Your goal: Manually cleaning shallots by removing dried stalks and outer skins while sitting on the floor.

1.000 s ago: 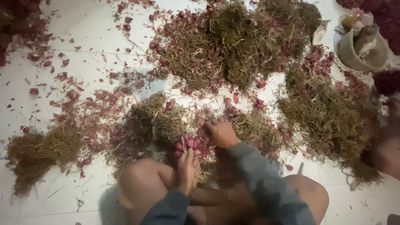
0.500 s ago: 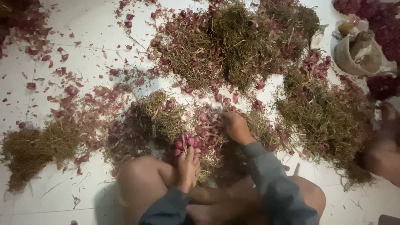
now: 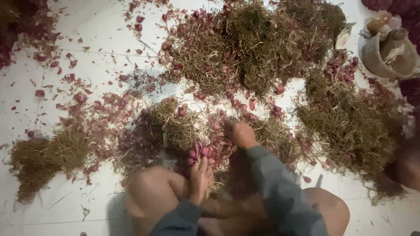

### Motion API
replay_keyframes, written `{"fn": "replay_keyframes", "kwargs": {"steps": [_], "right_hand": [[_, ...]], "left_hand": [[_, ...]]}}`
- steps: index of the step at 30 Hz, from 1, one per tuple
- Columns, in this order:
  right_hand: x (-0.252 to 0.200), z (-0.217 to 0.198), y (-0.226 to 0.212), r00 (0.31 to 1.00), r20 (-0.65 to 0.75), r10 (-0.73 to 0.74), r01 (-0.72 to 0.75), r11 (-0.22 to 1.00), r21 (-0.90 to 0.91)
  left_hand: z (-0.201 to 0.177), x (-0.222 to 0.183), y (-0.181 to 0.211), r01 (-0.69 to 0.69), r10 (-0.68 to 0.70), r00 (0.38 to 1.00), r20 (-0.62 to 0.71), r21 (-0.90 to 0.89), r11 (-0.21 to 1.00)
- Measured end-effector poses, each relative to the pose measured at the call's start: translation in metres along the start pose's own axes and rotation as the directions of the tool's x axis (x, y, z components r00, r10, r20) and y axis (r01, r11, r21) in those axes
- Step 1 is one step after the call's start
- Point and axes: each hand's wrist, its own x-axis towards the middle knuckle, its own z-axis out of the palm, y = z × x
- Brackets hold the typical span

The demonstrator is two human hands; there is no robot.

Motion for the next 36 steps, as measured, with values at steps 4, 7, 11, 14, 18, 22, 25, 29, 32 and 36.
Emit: {"fn": "replay_keyframes", "kwargs": {"steps": [4, 7, 11, 14, 18, 22, 25, 29, 32, 36], "right_hand": [[-0.004, -0.046, -0.023, 0.96, 0.173, 0.221, -0.268, 0.903, 0.334], [-0.017, -0.094, -0.041, 0.966, 0.133, 0.221, -0.255, 0.743, 0.618], [-0.034, -0.14, -0.051, 0.952, 0.029, 0.305, -0.237, 0.673, 0.701], [-0.044, -0.157, -0.06, 0.936, -0.082, 0.342, -0.124, 0.54, 0.833], [-0.043, -0.167, -0.082, 0.903, 0.008, 0.429, -0.179, 0.36, 0.916], [-0.05, -0.146, -0.092, 0.828, 0.104, 0.551, -0.259, 0.21, 0.943], [-0.058, -0.113, -0.089, 0.842, 0.112, 0.528, -0.306, 0.296, 0.905], [-0.075, -0.089, -0.119, 0.906, 0.122, 0.406, -0.248, 0.273, 0.93], [-0.091, -0.068, -0.135, 0.938, 0.179, 0.299, -0.296, 0.414, 0.861], [-0.117, -0.039, -0.146, 0.95, -0.08, 0.301, -0.224, 0.839, 0.495]], "left_hand": [[-0.004, 0.0, 0.004, -0.009, 0.011, 0.997, 0.071, -0.027, 1.0], [0.002, -0.002, 0.005, -0.003, 0.008, 0.997, 0.071, -0.084, 0.997], [0.007, -0.005, 0.007, -0.032, 0.035, 0.998, 0.052, -0.058, 0.998], [0.007, -0.007, 0.008, -0.005, 0.009, 0.999, 0.05, -0.074, 0.997], [-0.001, -0.003, 0.003, -0.049, 0.049, 0.997, 0.057, -0.016, 0.999], [0.001, -0.008, 0.006, -0.044, 0.046, 0.995, 0.087, -0.028, 0.999], [0.006, -0.015, 0.013, -0.063, 0.064, 0.992, 0.11, -0.009, 0.998], [0.008, -0.018, 0.014, -0.027, 0.022, 0.989, 0.143, 0.029, 0.999], [0.006, -0.012, 0.009, -0.007, 0.005, 0.994, 0.105, 0.02, 1.0], [-0.004, 0.003, -0.009, 0.023, -0.023, 1.0, 0.009, 0.062, 0.998]]}}
